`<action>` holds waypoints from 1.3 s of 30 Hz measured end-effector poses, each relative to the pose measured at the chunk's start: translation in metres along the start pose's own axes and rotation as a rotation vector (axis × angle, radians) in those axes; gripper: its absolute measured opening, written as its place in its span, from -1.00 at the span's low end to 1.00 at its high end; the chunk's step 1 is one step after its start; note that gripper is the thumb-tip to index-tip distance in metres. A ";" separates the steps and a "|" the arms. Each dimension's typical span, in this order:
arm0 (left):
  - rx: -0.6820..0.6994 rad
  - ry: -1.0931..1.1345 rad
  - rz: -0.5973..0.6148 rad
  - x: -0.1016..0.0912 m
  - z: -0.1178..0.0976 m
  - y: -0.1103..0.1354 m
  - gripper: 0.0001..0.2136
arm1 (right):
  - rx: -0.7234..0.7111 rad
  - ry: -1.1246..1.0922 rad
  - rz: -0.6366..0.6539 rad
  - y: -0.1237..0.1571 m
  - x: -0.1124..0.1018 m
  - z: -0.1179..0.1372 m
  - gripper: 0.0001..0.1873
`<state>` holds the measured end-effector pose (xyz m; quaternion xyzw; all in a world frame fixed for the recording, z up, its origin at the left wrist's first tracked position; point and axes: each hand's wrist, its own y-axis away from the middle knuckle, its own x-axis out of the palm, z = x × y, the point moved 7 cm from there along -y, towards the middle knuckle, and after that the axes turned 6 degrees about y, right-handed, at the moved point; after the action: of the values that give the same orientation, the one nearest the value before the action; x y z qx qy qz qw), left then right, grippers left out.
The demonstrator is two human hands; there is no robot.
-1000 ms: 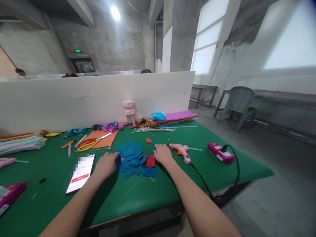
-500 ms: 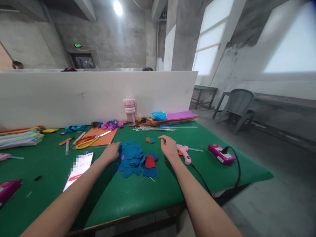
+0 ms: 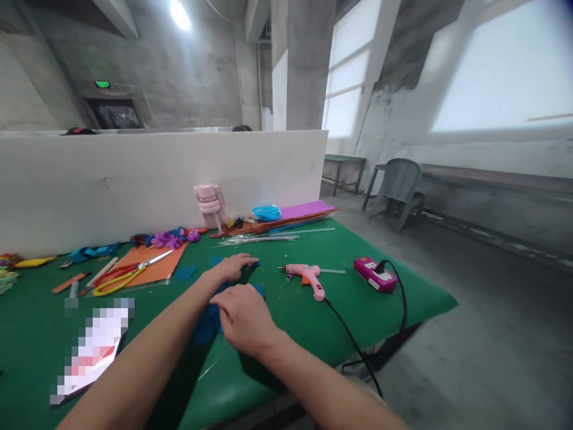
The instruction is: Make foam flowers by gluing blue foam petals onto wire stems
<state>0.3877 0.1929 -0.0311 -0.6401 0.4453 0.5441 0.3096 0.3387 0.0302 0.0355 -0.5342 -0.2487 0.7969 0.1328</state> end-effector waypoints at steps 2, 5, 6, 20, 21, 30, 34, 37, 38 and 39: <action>0.012 -0.006 0.043 0.007 -0.003 0.009 -0.31 | -0.025 0.002 0.025 0.003 -0.002 0.005 -0.76; 0.032 0.012 0.051 0.000 -0.005 0.039 -0.42 | -0.031 0.000 0.035 0.006 -0.008 0.003 -0.77; 0.054 0.021 0.050 -0.006 -0.006 0.050 -0.46 | -0.028 -0.002 0.032 0.006 -0.009 0.002 -0.76; -0.022 -0.042 -0.239 -0.053 -0.025 0.021 -0.67 | -0.152 -0.108 -0.297 0.006 -0.037 0.035 -0.70; 0.026 -0.039 -0.234 -0.049 -0.035 0.007 -0.68 | -0.168 -0.115 -0.328 0.007 -0.042 0.036 -0.70; 0.199 0.009 -0.134 -0.006 -0.090 -0.103 -0.80 | -0.206 -0.119 -0.432 0.019 -0.069 0.026 -0.70; 0.142 0.043 -0.168 0.001 -0.080 -0.118 -0.86 | -0.192 -0.127 -0.401 0.023 -0.076 0.019 -0.69; 0.032 0.082 -0.232 -0.016 -0.047 -0.113 -0.81 | -0.174 -0.130 -0.348 0.027 -0.080 0.019 -0.69; -0.012 0.092 -0.250 -0.023 -0.033 -0.109 -0.78 | -0.182 -0.127 -0.335 0.028 -0.081 0.022 -0.70; -0.055 0.097 -0.258 -0.030 -0.020 -0.105 -0.77 | -0.201 -0.124 -0.327 0.029 -0.082 0.025 -0.72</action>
<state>0.4907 0.2255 -0.0072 -0.7259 0.3586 0.4800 0.3377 0.3495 -0.0396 0.0915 -0.4471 -0.4181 0.7674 0.1911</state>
